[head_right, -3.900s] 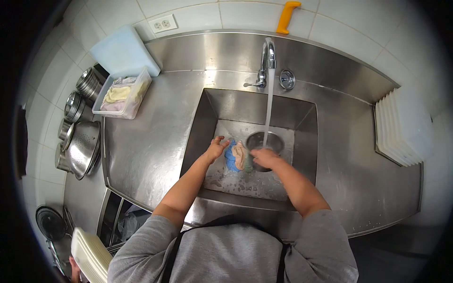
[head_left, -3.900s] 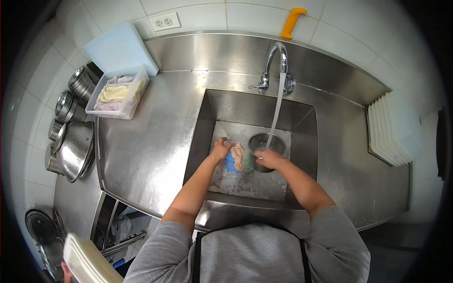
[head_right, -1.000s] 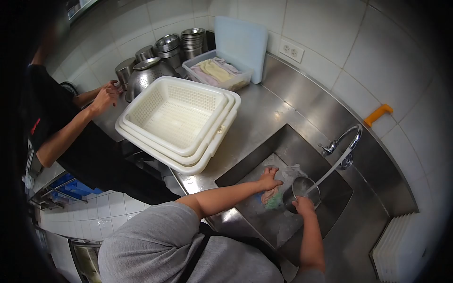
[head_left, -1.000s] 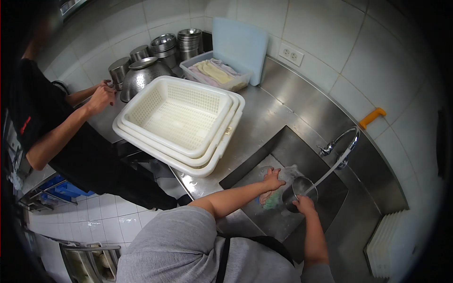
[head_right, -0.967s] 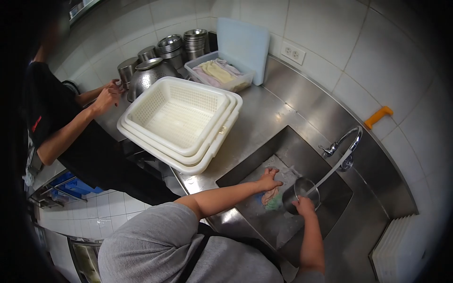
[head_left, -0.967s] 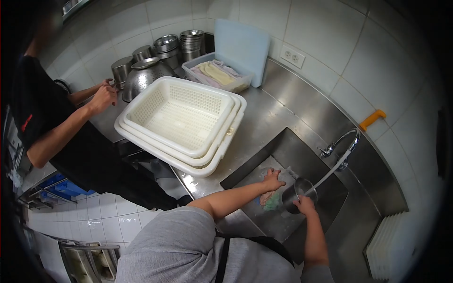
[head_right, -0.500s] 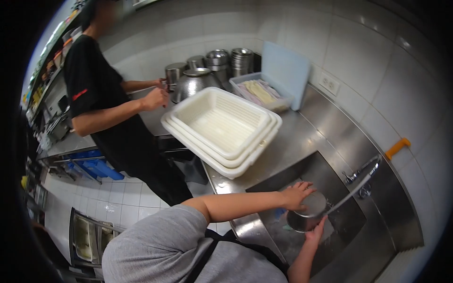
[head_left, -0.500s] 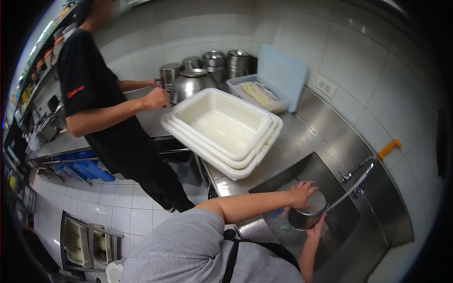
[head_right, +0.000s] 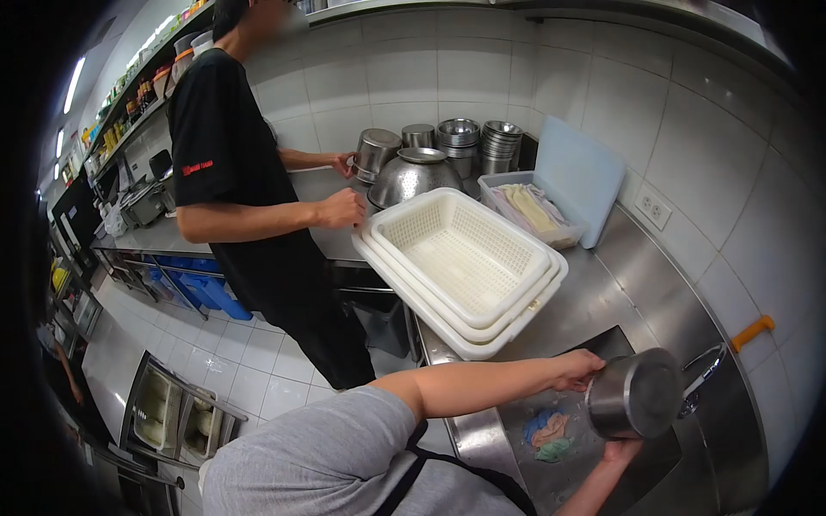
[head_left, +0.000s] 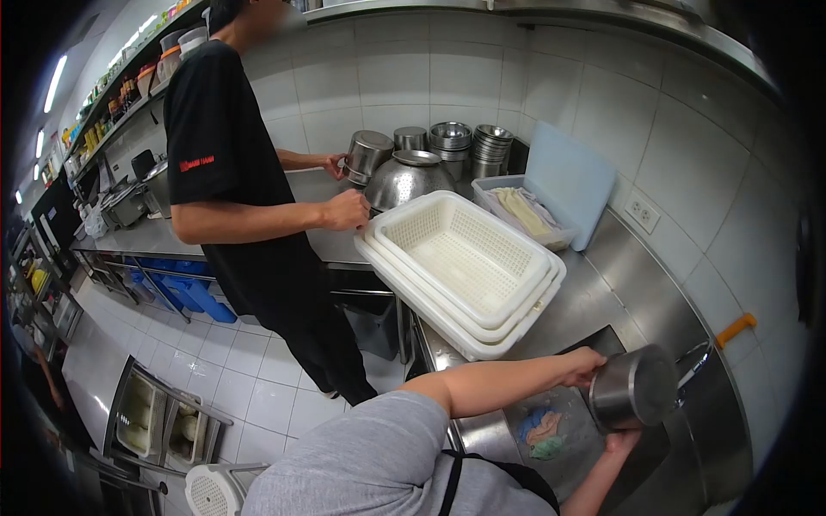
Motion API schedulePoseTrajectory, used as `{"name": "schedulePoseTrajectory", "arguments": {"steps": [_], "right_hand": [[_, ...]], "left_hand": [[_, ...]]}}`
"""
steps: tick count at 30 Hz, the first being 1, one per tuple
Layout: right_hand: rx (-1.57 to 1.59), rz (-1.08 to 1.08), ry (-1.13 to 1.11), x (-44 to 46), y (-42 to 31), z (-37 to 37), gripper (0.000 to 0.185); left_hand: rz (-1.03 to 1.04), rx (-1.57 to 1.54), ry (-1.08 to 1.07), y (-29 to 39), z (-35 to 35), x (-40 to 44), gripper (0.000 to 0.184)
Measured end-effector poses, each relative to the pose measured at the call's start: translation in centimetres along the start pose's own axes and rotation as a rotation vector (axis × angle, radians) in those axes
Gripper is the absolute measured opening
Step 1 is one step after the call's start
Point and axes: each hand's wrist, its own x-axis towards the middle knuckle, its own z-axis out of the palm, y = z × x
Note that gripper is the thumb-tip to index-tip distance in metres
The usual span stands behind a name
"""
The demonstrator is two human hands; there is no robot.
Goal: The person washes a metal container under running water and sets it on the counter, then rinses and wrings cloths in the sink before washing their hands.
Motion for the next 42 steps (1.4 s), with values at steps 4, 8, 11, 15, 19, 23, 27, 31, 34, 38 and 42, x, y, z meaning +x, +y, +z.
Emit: {"name": "schedulePoseTrajectory", "arguments": {"steps": [4, 8, 11, 15, 19, 23, 27, 31, 34, 38, 42], "right_hand": [[-0.012, -0.130, -0.066, 0.7, -0.4, 0.2, 0.047], [-0.337, -0.155, -0.079, 1.0, -1.0, 0.6, 0.050], [-0.517, -0.216, 0.235, 1.6, 0.6, 0.5, 0.047], [-0.597, -0.149, 0.325, -1.8, 4.7, 6.5, 0.031], [-0.599, -0.101, 0.289, -2.1, 8.4, 9.1, 0.029], [-0.650, -0.071, 0.326, -2.0, 10.5, 11.2, 0.026], [-0.672, -0.118, 0.400, -2.2, 12.9, 14.9, 0.028], [-0.668, -0.122, 0.406, -2.6, 16.0, 21.7, 0.032], [-0.385, -0.039, 0.024, -2.8, 17.5, 26.3, 0.043], [-0.996, 0.002, 0.027, -2.8, 18.7, 29.4, 0.045], [-0.995, 0.079, 0.039, -1.4, 19.5, 32.0, 0.050]], "left_hand": [[0.158, -0.109, -0.169, 3.9, 2.4, 1.3, 0.014], [0.580, 0.456, -0.095, 11.5, 3.3, -2.9, 0.011], [0.937, 0.779, -0.250, 18.0, 0.7, -8.2, 0.012], [1.190, 1.054, -0.107, 26.6, -6.8, -11.5, 0.014], [1.090, 0.722, 0.251, 37.3, -18.9, -11.5, 0.020], [1.209, 0.160, 0.534, 44.6, -33.2, -10.4, 0.022], [1.316, -0.168, 0.776, 48.7, -48.3, -9.3, 0.023], [1.267, -0.510, 0.863, 48.4, -55.4, -11.7, 0.020], [1.390, -0.717, 0.985, 48.9, -63.7, -9.7, 0.021], [1.373, -0.797, 1.040, 48.2, -71.3, -7.5, 0.022], [1.398, -0.847, 0.805, 48.6, -77.0, -5.8, 0.029]]}}
